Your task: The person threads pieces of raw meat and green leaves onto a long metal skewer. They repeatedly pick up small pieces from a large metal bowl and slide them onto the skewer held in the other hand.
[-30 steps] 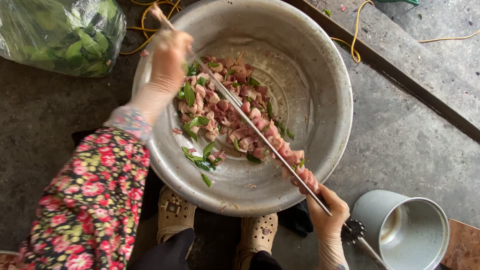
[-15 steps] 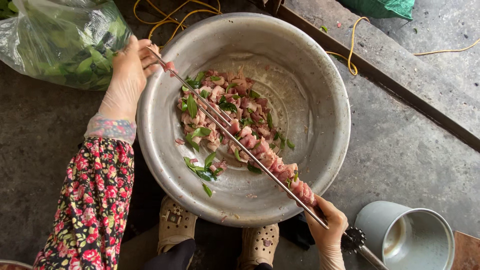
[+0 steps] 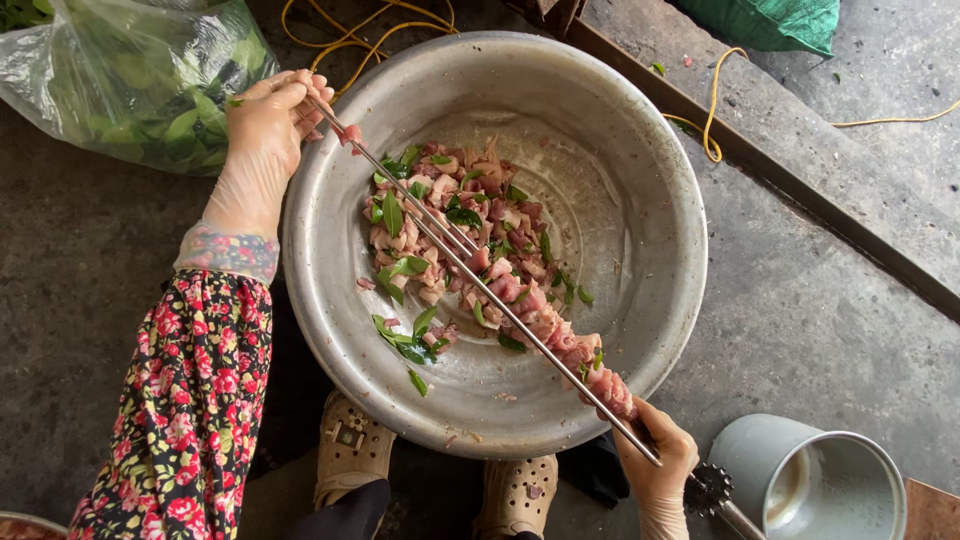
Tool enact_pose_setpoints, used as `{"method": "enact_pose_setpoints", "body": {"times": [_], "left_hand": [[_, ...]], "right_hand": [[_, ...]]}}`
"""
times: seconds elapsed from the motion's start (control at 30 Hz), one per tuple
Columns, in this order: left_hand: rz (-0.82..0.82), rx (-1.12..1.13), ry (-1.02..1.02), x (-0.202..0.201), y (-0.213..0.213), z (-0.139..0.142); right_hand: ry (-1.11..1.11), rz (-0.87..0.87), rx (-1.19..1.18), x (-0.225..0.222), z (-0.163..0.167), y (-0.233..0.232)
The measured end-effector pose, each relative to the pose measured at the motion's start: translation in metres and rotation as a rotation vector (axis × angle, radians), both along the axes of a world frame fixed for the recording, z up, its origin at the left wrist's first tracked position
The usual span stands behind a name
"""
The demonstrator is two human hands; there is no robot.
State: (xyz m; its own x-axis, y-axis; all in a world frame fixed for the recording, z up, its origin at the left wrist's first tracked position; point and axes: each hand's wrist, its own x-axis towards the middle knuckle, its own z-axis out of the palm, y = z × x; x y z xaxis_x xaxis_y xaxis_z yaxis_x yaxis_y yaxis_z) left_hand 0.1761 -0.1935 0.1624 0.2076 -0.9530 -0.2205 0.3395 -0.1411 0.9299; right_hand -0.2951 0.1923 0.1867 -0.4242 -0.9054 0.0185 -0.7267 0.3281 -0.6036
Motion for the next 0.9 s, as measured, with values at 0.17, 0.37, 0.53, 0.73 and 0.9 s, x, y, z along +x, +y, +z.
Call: {"method": "enact_pose_setpoints", "body": {"times": [0.17, 0.37, 0.53, 0.73, 0.9], "left_hand": [[0.002, -0.088, 0.122, -0.001, 0.001, 0.000], [-0.051, 0.027, 0.314, -0.012, -0.004, -0.004], [-0.066, 0.247, 0.332, -0.021, -0.021, -0.033], [0.042, 0.116, -0.052, -0.066, -0.019, -0.044], [-0.193, 0.074, -0.089, -0.208, 0.076, -0.086]], "right_hand": [[-0.020, -0.030, 0.006, 0.003, 0.005, -0.001], [0.006, 0.008, -0.062, 0.002, 0.009, -0.001], [0.032, 0.061, -0.135, -0.004, 0.001, 0.004], [0.058, 0.053, -0.061, -0.002, 0.003, -0.002], [-0.093, -0.107, 0.021, 0.029, -0.011, -0.017]]}}
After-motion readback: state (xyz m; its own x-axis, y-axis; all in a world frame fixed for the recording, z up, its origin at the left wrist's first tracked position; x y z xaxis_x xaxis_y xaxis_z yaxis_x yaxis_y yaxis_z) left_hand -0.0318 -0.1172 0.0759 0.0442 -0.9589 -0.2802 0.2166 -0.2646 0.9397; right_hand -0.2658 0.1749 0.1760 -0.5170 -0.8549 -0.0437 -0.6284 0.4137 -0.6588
